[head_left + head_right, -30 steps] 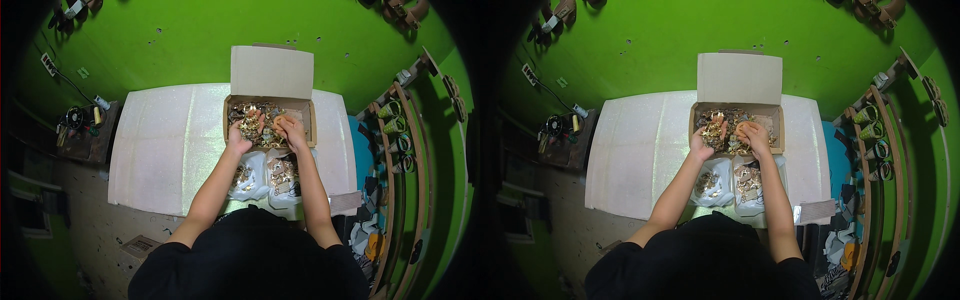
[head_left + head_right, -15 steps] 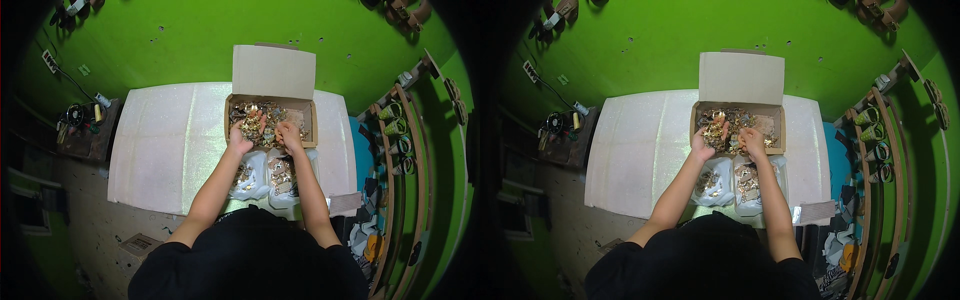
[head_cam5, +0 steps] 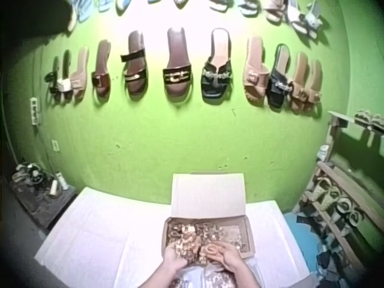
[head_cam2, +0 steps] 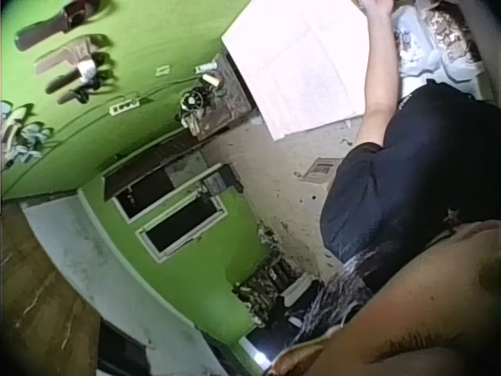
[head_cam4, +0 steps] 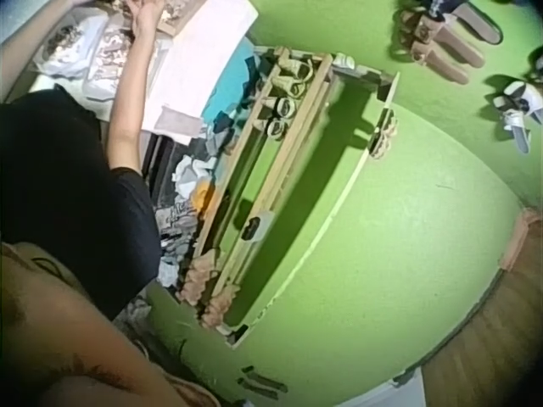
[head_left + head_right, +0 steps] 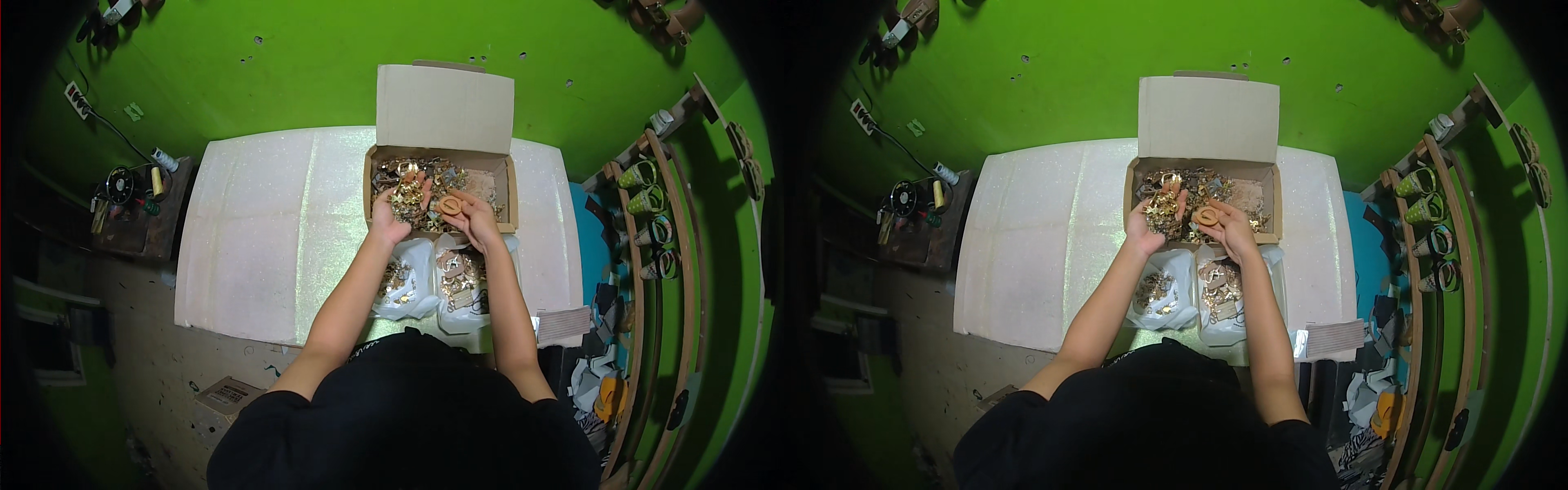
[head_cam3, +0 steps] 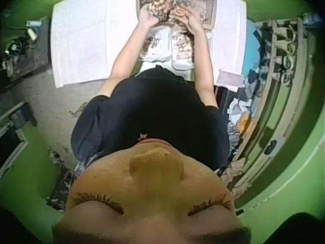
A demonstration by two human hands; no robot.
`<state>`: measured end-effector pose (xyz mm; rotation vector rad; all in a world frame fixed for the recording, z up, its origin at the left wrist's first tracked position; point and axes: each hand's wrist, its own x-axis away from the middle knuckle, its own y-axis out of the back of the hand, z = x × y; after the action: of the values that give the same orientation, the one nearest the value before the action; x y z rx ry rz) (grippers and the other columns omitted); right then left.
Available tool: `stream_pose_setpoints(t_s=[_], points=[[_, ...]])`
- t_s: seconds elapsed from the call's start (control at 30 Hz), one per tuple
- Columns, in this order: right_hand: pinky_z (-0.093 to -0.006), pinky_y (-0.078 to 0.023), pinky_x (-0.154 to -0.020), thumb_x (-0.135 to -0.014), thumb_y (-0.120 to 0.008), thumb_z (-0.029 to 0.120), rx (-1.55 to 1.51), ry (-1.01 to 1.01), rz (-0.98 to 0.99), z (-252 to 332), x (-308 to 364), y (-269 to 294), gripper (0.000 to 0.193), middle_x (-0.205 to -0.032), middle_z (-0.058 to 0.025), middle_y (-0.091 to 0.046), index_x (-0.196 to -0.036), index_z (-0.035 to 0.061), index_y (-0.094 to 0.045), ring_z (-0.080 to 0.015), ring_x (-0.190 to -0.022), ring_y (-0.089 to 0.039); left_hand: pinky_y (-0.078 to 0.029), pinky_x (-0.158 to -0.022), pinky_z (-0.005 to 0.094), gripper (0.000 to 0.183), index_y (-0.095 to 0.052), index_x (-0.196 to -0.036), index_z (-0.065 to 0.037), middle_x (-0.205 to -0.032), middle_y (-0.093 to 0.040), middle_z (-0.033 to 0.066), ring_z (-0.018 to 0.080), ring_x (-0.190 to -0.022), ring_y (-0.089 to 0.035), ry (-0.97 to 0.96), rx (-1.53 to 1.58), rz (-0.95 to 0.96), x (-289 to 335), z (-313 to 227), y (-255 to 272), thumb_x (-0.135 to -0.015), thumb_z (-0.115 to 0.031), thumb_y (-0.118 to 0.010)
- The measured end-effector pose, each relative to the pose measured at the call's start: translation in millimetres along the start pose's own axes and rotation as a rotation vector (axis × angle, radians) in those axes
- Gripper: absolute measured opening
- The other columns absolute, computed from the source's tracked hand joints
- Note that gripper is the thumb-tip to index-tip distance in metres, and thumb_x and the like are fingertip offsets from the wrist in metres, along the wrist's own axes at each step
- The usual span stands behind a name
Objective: Sorting and inspecting decorative metal ornaments for shoes from a large box into smaller containers.
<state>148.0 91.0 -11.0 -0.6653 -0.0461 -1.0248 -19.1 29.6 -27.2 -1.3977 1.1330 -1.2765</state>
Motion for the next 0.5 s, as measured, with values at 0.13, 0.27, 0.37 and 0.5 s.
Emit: stream_pose_setpoints(t_s=[0.13, 0.27, 0.37, 0.5], points=[[-0.0308, -0.052, -0.074, -0.084, -0.045, -0.001, 0.175, 0.145, -0.057, 6.9, 31.3, 4.6, 0.033, -0.104, -0.0190, -0.053, -0.115, -0.0098, -0.037, -0.0291, -0.089, -0.059, -0.041, -0.089, 0.0413, 0.033, -0.049, -0.106, -0.001, -0.114, -0.050, 0.0163, 0.0302, -0.110, -0.046, 0.006, 0.020, 0.004, 0.1, 0.7, 3.1, -0.084, -0.013, -0.028], [-0.0268, -0.054, -0.065, -0.082, -0.051, 0.001, 0.308, 0.081, -0.099, 11.1, 61.1, 28.8, 0.024, -0.091, -0.0150, -0.059, -0.104, -0.0080, -0.047, -0.0224, -0.076, -0.062, -0.040, -0.090, 0.0427, 0.036, -0.047, -0.111, -0.001, -0.119, -0.047, 0.0157, 0.0304, -0.114, -0.042, 0.022, 0.033, 0.036, 0.9, 0.4, 6.5, -0.084, -0.012, -0.027], [-0.0268, -0.054, -0.063, -0.082, -0.051, 0.000, 0.574, 0.036, -0.154, -1.7, 76.7, 60.4, 0.018, -0.089, -0.0136, -0.060, -0.098, -0.0077, -0.053, -0.0192, -0.072, -0.062, -0.043, -0.087, 0.0420, 0.033, -0.048, -0.106, 0.000, -0.113, -0.050, 0.0176, 0.0312, -0.108, -0.047, 0.017, 0.036, 0.015, 1.7, 5.1, -0.4, -0.084, -0.012, -0.027], [-0.0227, -0.052, -0.058, -0.081, -0.052, 0.001, 0.689, -0.032, -0.180, -28.8, 87.7, 57.4, 0.018, -0.084, -0.0110, -0.061, -0.098, -0.0065, -0.056, -0.0146, -0.070, -0.060, -0.040, -0.090, 0.0433, 0.036, -0.047, -0.112, 0.000, -0.119, -0.046, 0.0163, 0.0308, -0.114, -0.042, 0.022, 0.054, 0.026, -0.4, 1.4, 4.2, -0.085, -0.012, -0.025]])
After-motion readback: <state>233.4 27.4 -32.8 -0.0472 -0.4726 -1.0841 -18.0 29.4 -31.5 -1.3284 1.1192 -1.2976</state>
